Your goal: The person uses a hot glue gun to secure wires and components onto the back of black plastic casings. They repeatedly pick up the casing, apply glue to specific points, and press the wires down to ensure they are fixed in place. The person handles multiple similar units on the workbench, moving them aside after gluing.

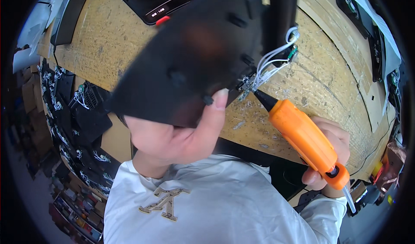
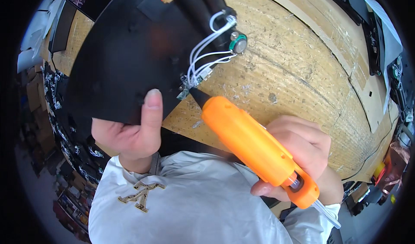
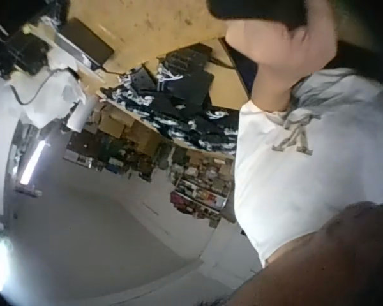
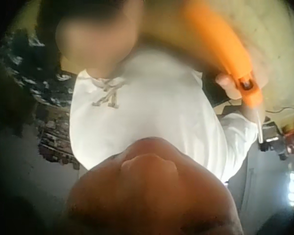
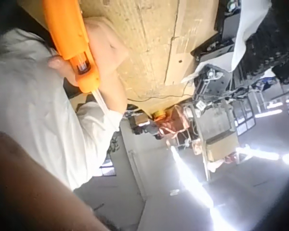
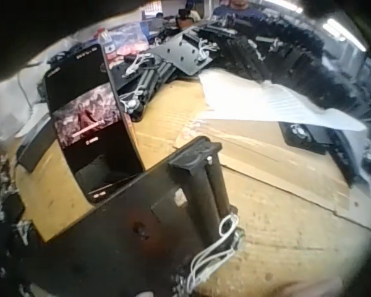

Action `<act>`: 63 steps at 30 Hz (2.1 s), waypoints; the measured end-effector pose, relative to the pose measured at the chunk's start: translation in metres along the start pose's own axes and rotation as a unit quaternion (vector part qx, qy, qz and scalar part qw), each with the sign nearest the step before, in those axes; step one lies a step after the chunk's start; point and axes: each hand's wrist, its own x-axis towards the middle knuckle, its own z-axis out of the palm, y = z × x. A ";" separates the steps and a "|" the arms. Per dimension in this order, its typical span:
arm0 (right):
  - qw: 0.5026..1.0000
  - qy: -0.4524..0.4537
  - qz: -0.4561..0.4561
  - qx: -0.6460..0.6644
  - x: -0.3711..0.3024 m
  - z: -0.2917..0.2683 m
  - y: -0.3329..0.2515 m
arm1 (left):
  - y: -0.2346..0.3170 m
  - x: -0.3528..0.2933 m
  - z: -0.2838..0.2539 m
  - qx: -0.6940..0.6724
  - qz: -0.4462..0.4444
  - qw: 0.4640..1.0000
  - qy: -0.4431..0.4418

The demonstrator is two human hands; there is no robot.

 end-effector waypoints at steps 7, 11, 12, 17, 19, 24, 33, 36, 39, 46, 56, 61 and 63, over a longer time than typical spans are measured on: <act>0.998 0.036 -0.027 0.042 -0.003 0.005 0.009 | 0.005 -0.002 0.000 -0.158 -0.121 0.980 0.012; 0.999 0.021 -0.025 0.032 -0.002 0.002 0.008 | 0.009 -0.007 0.002 -0.175 -0.142 0.974 0.015; 0.999 0.019 -0.021 0.027 -0.002 0.002 0.007 | 0.009 -0.007 0.002 -0.179 -0.156 0.971 0.018; 0.999 0.008 -0.031 0.028 -0.002 0.001 0.009 | 0.009 -0.007 0.001 -0.196 -0.174 0.965 0.019; 0.999 0.008 -0.018 0.032 0.000 0.002 0.007 | 0.011 -0.006 0.001 -0.218 -0.189 0.957 0.026; 0.999 0.025 -0.017 0.034 0.000 0.005 0.005 | 0.007 -0.006 -0.002 -0.192 -0.183 0.964 -0.005; 1.000 0.020 -0.013 0.017 0.001 0.005 0.002 | 0.007 -0.006 0.000 -0.224 -0.214 0.951 0.002; 0.999 0.022 -0.024 -0.005 0.002 0.007 0.001 | 0.009 -0.006 0.001 -0.240 -0.234 0.942 0.011; 0.996 0.034 -0.037 -0.074 0.002 0.010 -0.007 | 0.006 -0.006 -0.001 -0.228 -0.212 0.950 -0.011; 0.983 0.119 0.074 0.115 -0.025 0.002 0.006 | 0.016 0.002 -0.005 -0.334 -0.228 0.914 0.012; 0.938 0.117 0.115 0.306 -0.054 -0.026 0.019 | 0.002 0.027 -0.021 -0.396 -0.162 0.897 -0.113; 0.889 0.134 0.092 0.427 -0.058 -0.029 0.031 | 0.013 0.038 -0.019 -0.384 -0.150 0.906 -0.097; 0.890 0.125 0.088 0.430 -0.061 -0.031 0.031 | 0.016 0.044 -0.012 -0.371 -0.133 0.915 -0.089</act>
